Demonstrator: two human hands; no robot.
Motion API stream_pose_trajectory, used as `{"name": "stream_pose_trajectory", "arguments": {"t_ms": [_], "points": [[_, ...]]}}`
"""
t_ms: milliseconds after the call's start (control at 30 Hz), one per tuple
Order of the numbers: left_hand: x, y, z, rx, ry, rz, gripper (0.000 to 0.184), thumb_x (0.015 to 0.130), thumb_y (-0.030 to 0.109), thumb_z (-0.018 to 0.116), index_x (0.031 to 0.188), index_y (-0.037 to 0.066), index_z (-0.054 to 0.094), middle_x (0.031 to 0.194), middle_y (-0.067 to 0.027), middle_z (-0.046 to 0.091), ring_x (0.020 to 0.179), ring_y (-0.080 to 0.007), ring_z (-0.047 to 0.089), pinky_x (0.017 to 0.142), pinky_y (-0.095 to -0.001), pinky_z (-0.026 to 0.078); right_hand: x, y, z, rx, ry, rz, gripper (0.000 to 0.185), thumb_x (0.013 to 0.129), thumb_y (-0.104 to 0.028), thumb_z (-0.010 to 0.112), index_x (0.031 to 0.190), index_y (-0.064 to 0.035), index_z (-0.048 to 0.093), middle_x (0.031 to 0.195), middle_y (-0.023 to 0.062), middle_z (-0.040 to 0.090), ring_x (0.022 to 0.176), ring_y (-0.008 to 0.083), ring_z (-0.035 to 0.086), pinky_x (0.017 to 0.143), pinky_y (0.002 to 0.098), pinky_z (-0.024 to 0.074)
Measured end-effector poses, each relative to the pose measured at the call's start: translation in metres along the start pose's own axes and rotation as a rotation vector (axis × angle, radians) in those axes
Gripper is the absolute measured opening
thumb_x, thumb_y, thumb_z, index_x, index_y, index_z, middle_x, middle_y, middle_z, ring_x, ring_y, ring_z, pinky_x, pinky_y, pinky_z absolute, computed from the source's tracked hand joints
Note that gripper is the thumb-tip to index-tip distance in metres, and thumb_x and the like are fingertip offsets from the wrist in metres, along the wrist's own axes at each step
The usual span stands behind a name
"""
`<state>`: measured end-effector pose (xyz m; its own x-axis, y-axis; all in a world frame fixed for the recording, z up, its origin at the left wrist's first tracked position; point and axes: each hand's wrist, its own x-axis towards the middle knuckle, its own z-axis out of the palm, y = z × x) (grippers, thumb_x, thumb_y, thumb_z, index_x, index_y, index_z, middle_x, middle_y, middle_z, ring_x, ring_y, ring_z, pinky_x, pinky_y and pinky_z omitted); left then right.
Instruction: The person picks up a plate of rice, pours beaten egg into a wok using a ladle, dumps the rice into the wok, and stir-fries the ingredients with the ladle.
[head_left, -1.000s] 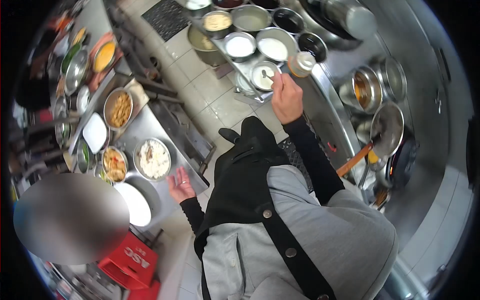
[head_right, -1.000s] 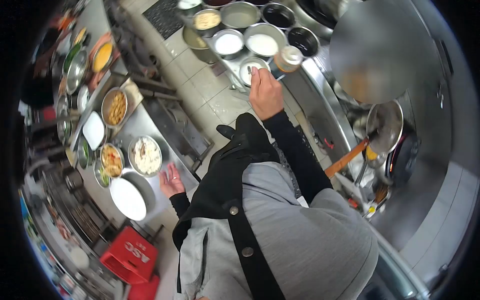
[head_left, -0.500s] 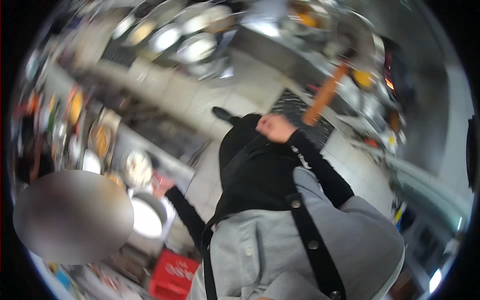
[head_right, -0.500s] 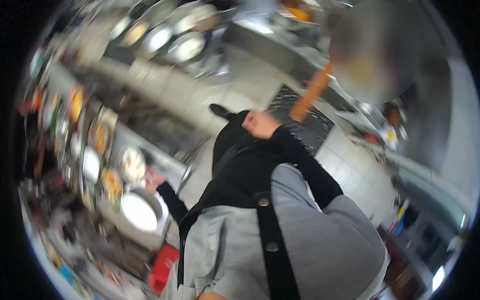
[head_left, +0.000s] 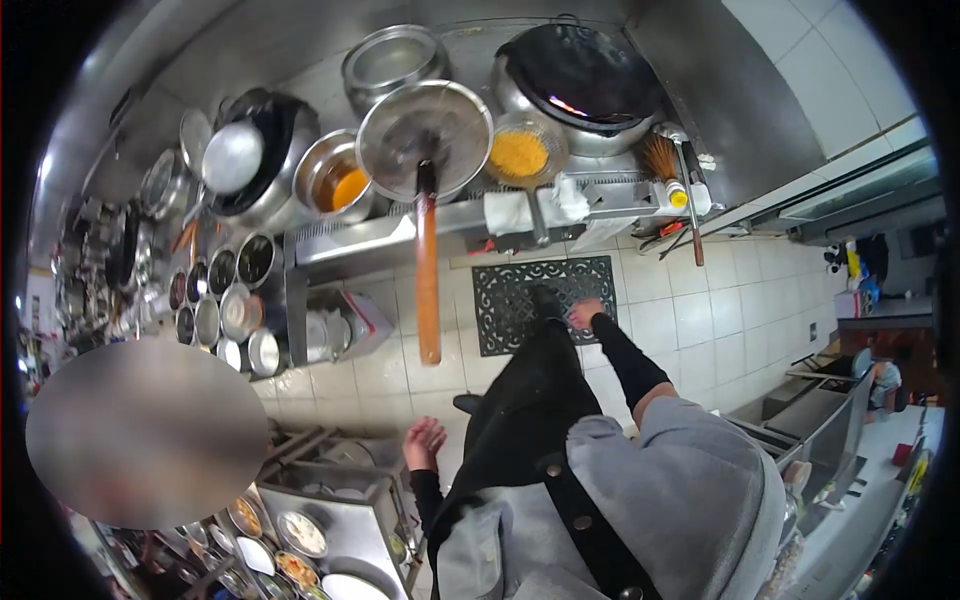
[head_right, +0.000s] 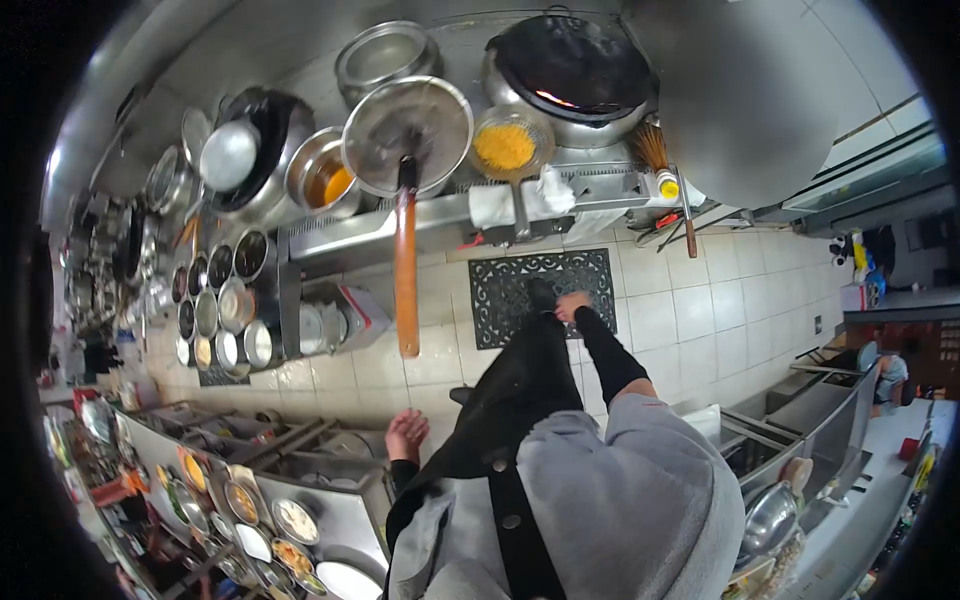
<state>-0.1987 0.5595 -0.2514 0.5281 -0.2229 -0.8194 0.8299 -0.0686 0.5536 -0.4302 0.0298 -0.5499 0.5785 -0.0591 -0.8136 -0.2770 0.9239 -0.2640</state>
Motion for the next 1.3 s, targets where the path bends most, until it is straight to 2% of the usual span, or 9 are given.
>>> {"name": "stream_pose_trajectory", "arguments": {"t_ms": [133, 200, 400, 567, 833, 933, 1000, 1133, 1300], "points": [[0.031, -0.018, 0.108, 0.309, -0.085, -0.076, 0.031, 0.091, 0.006, 0.056, 0.122, 0.006, 0.057, 0.113, -0.0113, 0.066, 0.096, -0.0247, 0.066, 0.084, -0.0414, 0.055, -0.037, -0.129, -0.042, 0.391, 0.606, -0.605, 0.008, 0.089, -0.014, 0.057, 0.088, -0.0059, 0.059, 0.076, 0.0104, 0.058, 0.067, 0.0245, 0.060, 0.057, 0.0393, 0.0541], [0.045, -0.024, 0.159, 0.459, -0.111, -0.184, 0.033, 0.090, 0.005, 0.057, 0.123, 0.005, 0.057, 0.113, -0.0115, 0.065, 0.095, -0.0240, 0.066, 0.082, -0.0403, 0.056, -0.044, -0.200, -0.052, 0.612, 0.780, -0.584, 0.012, 0.086, -0.012, 0.063, 0.096, -0.0061, 0.060, 0.085, 0.0118, 0.061, 0.072, 0.0246, 0.061, 0.063, 0.0393, 0.0553], [0.055, -0.028, 0.300, 0.674, -0.271, -0.167, 0.033, 0.090, 0.006, 0.060, 0.122, 0.003, 0.057, 0.114, -0.0112, 0.065, 0.097, -0.0203, 0.065, 0.080, -0.0344, 0.055, 0.020, -0.285, -0.143, 0.885, 0.495, -0.599, 0.032, 0.093, -0.039, 0.053, 0.117, -0.0177, 0.056, 0.107, 0.0056, 0.066, 0.087, 0.0267, 0.063, 0.071, 0.0481, 0.0552], [0.045, -0.018, 0.363, 0.657, -0.212, -0.104, 0.034, 0.089, 0.005, 0.060, 0.123, 0.002, 0.057, 0.114, -0.0111, 0.066, 0.096, -0.0187, 0.065, 0.079, -0.0315, 0.055, 0.041, -0.278, -0.161, 0.938, 0.515, -0.537, 0.029, 0.094, -0.035, 0.051, 0.113, -0.0133, 0.054, 0.106, 0.0099, 0.064, 0.090, 0.0298, 0.063, 0.076, 0.0490, 0.0552], [0.079, -0.060, 0.310, 0.722, -0.149, -0.225, 0.032, 0.089, 0.003, 0.057, 0.121, -0.001, 0.057, 0.109, -0.0134, 0.066, 0.091, -0.0195, 0.065, 0.070, -0.0313, 0.055, 0.021, -0.237, -0.184, 0.811, 0.370, -0.406, 0.025, 0.096, -0.029, 0.048, 0.107, -0.0063, 0.051, 0.105, 0.0168, 0.062, 0.095, 0.0348, 0.063, 0.082, 0.0505, 0.0551], [0.093, -0.066, 0.286, 0.396, -0.145, -0.254, 0.030, 0.091, 0.006, 0.055, 0.121, -0.001, 0.058, 0.106, -0.0148, 0.067, 0.087, -0.0204, 0.066, 0.070, -0.0315, 0.055, 0.008, -0.200, -0.177, 0.686, 0.210, -0.294, 0.024, 0.097, -0.026, 0.047, 0.104, -0.0037, 0.049, 0.105, 0.0194, 0.061, 0.097, 0.0367, 0.063, 0.085, 0.0511, 0.0551], [0.097, -0.066, 0.293, 0.522, -0.021, -0.249, 0.031, 0.091, 0.009, 0.053, 0.120, 0.001, 0.060, 0.100, -0.0138, 0.068, 0.081, -0.0221, 0.067, 0.070, -0.0341, 0.056, -0.026, -0.189, -0.147, 0.381, 0.425, -0.234, 0.032, 0.097, -0.030, 0.048, 0.105, 0.0013, 0.048, 0.102, 0.0241, 0.061, 0.098, 0.0423, 0.062, 0.089, 0.0525, 0.0540], [0.100, -0.054, 0.318, 0.945, 0.011, -0.123, 0.034, 0.086, 0.015, 0.056, 0.117, 0.005, 0.066, 0.092, -0.0119, 0.072, 0.085, -0.0212, 0.069, 0.077, -0.0368, 0.057, -0.022, -0.226, -0.155, 0.663, 0.514, -0.359, 0.054, 0.096, -0.036, 0.048, 0.139, -0.0048, 0.036, 0.127, 0.0221, 0.045, 0.102, 0.0388, 0.057, 0.084, 0.0561, 0.0548], [0.095, -0.057, 0.327, 1.122, 0.056, 0.071, 0.043, 0.080, 0.030, 0.064, 0.117, 0.009, 0.067, 0.107, -0.0111, 0.072, 0.099, -0.0254, 0.069, 0.090, -0.0355, 0.053, 0.076, -0.265, -0.218, 0.680, 0.385, -0.378, 0.051, 0.093, -0.043, 0.047, 0.133, -0.0115, 0.047, 0.127, 0.0148, 0.052, 0.094, 0.0346, 0.061, 0.076, 0.0488, 0.0581]]}}
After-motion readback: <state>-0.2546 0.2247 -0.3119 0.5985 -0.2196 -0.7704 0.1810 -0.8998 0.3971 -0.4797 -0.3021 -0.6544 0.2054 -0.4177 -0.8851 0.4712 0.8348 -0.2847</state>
